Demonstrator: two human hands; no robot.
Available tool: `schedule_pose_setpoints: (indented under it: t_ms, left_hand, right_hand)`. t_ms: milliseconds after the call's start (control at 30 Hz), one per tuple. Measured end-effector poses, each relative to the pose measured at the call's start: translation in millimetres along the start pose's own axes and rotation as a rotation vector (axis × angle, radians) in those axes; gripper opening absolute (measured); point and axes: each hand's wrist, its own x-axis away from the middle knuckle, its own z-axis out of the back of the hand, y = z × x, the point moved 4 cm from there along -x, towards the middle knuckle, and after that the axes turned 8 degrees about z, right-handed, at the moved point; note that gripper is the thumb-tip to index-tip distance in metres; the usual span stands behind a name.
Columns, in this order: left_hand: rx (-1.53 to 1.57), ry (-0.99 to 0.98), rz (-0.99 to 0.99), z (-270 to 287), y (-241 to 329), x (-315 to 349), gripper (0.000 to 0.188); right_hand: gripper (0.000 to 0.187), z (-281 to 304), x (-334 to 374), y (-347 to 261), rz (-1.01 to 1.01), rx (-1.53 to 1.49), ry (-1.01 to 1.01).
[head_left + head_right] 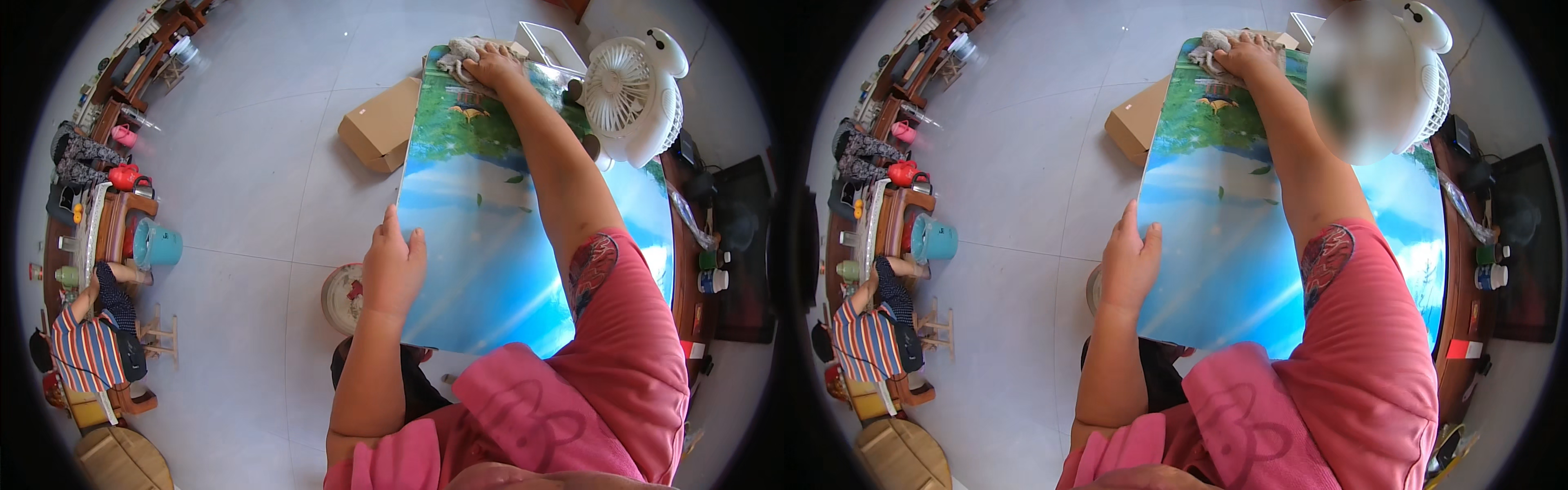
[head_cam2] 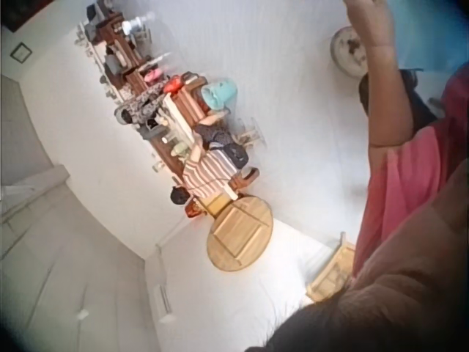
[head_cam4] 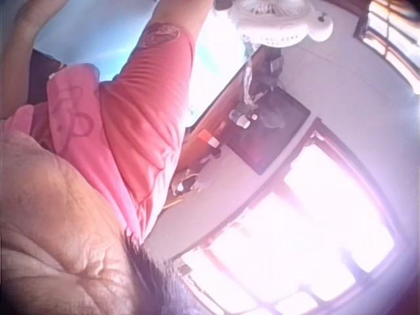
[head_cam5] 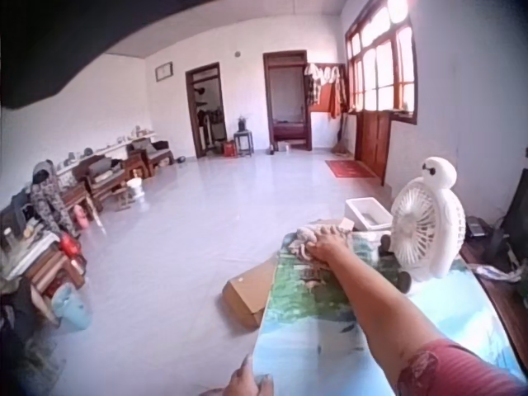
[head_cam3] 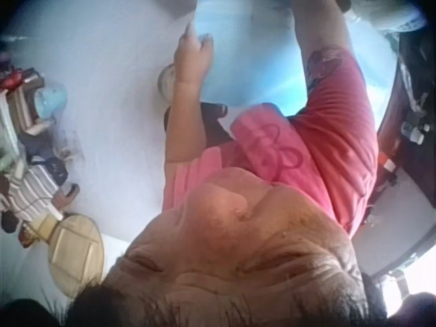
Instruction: The person wipes a blue printed table surface with a cloth, moving a small white fan to reach underneath. They continue wiping the table and then clean the adjacent wooden cabinet surface.
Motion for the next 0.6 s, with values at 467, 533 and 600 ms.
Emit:
schedule_pose_setpoints:
  t_ms: [467,533,600]
  left_hand:
    - [0.355,0.011,-0.035,2.2,-3.6,-16.3,0.076]
    - [0.498,-0.053,0.011,-0.3,-16.1,-25.0,0.082]
    - [0.579,-0.086,0.077,-4.7,-24.5,-28.1,0.09]
  right_hand:
    - [0.072,37.6,288.3,-104.6,0.873,-0.226,0.173]
    - [0.073,59.8,340.3,-120.1,0.901,-0.225,0.045]
    - [0.077,74.8,371.8,-125.6,0.92,-0.248,-0.084]
